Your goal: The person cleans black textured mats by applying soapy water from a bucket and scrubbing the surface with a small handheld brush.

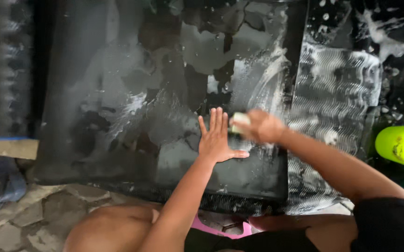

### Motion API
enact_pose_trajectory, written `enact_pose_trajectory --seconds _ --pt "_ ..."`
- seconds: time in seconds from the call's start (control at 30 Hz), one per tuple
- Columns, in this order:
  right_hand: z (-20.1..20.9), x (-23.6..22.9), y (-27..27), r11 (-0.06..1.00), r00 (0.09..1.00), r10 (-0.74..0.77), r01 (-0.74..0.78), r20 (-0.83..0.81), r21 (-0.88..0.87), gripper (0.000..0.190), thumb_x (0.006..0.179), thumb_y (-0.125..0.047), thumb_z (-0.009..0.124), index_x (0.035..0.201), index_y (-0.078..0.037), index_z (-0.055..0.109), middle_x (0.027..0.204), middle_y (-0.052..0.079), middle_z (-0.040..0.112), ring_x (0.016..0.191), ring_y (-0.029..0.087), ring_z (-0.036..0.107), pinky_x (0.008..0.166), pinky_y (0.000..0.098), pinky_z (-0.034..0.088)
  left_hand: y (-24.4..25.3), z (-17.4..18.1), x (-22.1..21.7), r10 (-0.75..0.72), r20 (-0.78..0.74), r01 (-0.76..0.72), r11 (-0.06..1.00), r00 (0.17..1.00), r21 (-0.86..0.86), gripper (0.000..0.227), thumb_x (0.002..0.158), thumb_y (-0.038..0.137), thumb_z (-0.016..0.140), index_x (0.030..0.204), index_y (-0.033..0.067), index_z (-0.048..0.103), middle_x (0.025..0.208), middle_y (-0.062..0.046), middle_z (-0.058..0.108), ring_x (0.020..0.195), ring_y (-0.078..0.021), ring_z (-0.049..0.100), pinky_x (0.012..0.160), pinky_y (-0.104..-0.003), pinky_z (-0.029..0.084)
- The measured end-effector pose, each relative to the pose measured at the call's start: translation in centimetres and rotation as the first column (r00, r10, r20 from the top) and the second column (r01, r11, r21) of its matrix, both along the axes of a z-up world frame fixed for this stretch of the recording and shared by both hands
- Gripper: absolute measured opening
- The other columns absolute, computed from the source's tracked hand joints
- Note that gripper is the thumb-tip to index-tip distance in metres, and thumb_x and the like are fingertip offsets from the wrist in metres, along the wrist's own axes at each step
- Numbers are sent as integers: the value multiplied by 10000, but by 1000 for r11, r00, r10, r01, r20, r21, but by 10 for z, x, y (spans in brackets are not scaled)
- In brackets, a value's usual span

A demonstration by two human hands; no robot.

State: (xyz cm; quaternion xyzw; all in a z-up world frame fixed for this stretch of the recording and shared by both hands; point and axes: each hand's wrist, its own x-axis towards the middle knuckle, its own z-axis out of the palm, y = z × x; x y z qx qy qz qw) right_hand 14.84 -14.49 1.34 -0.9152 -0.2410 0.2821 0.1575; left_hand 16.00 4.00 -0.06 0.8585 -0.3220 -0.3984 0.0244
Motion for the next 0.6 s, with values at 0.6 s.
enact_pose_trajectory --seconds 0.6 --pt "-18 109 -23 821 776 -541 570 -323 -6 368 902 -535 420 988 -268 657 523 -27 537 387 134 497 301 260 349 -9 5 22 -64 -89 71 994 994 81 1371 554 917 338 1478 3 -99 1552 -172 -178 1418 -339 -207 1078 -650 -118"
